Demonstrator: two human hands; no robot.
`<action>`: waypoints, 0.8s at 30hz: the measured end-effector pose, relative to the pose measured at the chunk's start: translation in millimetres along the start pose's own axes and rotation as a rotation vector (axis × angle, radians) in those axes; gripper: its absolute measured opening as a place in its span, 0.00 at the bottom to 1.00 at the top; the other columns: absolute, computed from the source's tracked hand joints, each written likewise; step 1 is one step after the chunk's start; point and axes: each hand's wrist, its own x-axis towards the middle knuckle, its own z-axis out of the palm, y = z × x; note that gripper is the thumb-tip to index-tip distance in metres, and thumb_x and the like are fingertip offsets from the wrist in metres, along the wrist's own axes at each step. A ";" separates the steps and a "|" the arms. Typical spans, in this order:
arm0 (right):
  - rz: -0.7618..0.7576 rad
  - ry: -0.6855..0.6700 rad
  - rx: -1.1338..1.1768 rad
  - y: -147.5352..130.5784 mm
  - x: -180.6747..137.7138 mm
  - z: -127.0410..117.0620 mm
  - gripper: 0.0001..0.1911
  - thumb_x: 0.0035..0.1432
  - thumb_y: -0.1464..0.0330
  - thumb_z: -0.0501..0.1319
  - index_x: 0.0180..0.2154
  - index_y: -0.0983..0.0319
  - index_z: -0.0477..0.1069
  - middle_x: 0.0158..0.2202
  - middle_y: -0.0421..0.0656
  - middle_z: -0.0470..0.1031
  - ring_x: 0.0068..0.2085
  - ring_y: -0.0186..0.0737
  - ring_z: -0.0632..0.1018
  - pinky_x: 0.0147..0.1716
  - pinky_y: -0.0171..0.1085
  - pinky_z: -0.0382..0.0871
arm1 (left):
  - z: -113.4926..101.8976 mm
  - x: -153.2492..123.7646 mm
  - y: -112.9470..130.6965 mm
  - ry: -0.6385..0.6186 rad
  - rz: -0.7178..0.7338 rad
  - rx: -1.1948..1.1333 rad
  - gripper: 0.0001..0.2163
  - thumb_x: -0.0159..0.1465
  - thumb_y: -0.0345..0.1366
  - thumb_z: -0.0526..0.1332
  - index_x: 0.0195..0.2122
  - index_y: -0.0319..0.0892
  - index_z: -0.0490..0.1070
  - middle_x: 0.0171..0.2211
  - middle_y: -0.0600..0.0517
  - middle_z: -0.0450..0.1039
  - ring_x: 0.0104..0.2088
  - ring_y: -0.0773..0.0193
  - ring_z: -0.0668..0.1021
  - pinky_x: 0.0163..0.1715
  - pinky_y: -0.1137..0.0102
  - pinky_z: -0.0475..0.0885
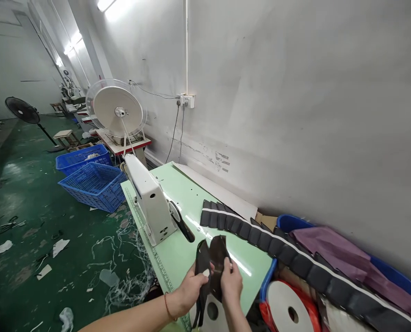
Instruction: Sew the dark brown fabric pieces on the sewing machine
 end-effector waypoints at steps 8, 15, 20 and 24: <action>-0.334 -0.144 0.006 -21.3 -46.3 -10.7 0.33 0.52 0.46 0.57 0.52 0.59 0.73 0.55 0.48 0.72 0.58 0.57 0.67 0.59 0.52 0.56 | 4.2 9.9 11.1 -0.023 -0.083 -0.131 0.17 0.45 0.41 0.71 0.31 0.37 0.71 0.26 0.49 0.74 0.28 0.61 0.75 0.34 0.68 0.70; -0.328 -0.094 0.069 -34.3 -30.2 -25.9 0.29 0.55 0.47 0.56 0.48 0.60 0.75 0.52 0.50 0.75 0.53 0.53 0.73 0.51 0.47 0.68 | 13.7 2.3 9.4 0.002 -0.068 -0.136 0.11 0.43 0.35 0.69 0.27 0.37 0.71 0.24 0.51 0.73 0.27 0.61 0.74 0.31 0.68 0.70; -0.377 -0.118 0.114 -37.5 -36.5 -21.4 0.26 0.54 0.49 0.59 0.48 0.58 0.75 0.56 0.47 0.72 0.57 0.51 0.70 0.54 0.44 0.65 | 21.9 -3.2 8.9 0.019 0.008 -0.130 0.14 0.43 0.34 0.68 0.32 0.38 0.70 0.30 0.49 0.76 0.35 0.57 0.76 0.38 0.66 0.70; -0.377 -0.036 0.136 -38.8 -38.5 -8.4 0.27 0.51 0.49 0.60 0.45 0.60 0.75 0.50 0.49 0.76 0.52 0.52 0.73 0.52 0.45 0.65 | 25.1 -4.5 12.0 0.008 0.076 -0.107 0.19 0.43 0.32 0.65 0.38 0.39 0.70 0.33 0.49 0.76 0.38 0.57 0.75 0.42 0.67 0.68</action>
